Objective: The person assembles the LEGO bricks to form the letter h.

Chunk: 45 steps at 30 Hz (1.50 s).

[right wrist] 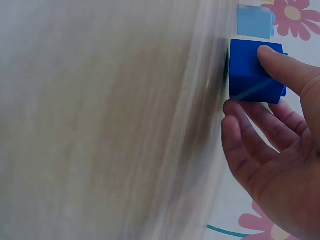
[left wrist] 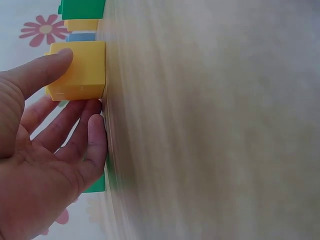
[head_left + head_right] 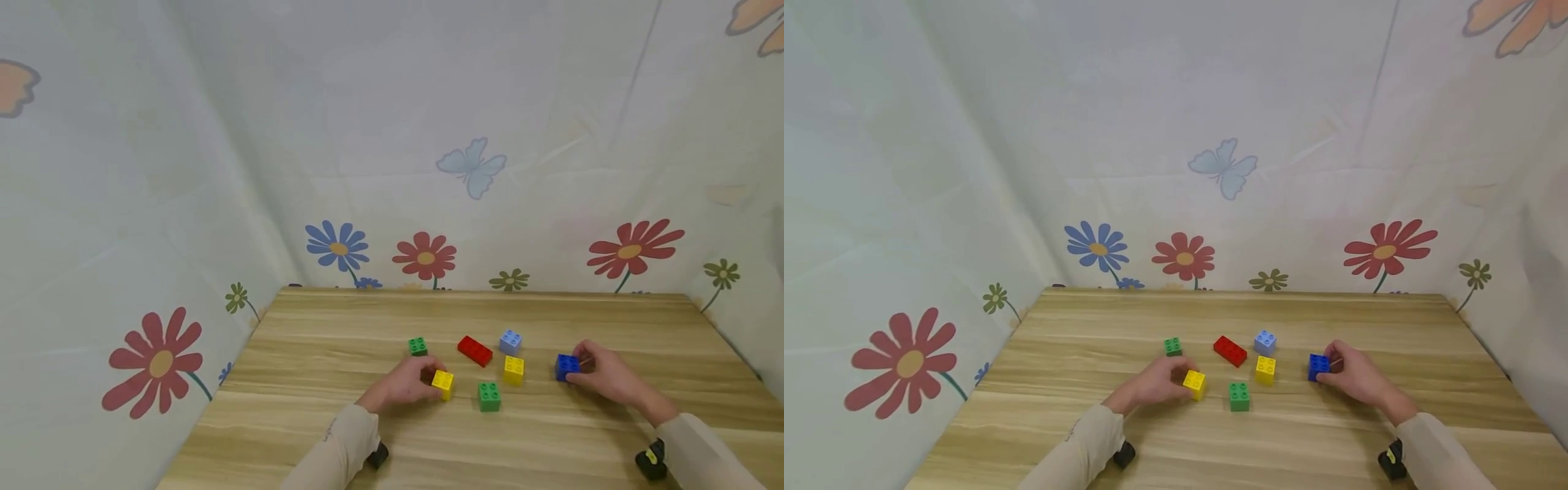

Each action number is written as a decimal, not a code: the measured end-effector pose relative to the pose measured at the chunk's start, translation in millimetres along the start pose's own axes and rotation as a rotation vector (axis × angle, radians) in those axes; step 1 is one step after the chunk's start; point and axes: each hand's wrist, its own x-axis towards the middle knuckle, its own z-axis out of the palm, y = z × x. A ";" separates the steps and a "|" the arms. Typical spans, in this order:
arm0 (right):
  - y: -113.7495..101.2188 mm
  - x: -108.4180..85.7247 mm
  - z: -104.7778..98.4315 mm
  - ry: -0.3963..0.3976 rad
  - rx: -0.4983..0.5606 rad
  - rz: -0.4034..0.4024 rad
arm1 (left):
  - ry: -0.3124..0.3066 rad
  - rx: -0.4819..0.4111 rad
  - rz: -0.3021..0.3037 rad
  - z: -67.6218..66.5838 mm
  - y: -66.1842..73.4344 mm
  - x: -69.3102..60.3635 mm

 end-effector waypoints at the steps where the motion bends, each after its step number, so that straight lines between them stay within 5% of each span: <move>1: -1.0 -0.4 -0.2 -0.003 0.005 0.001 | 0.001 -0.002 0.001 -0.3 -0.6 -1.0; 17: -59.6 -13.7 -1.2 -0.071 -0.011 -0.076 | 0.008 -0.045 -0.056 -1.0 -2.5 -11.3; 29: -95.6 -7.7 16.8 -0.084 0.037 -0.175 | -0.002 -0.096 -0.075 0.1 -1.7 -13.8; 45: -136.9 10.1 48.3 -0.190 0.110 -0.199 | -0.006 -0.115 -0.083 -2.8 -5.3 -14.3</move>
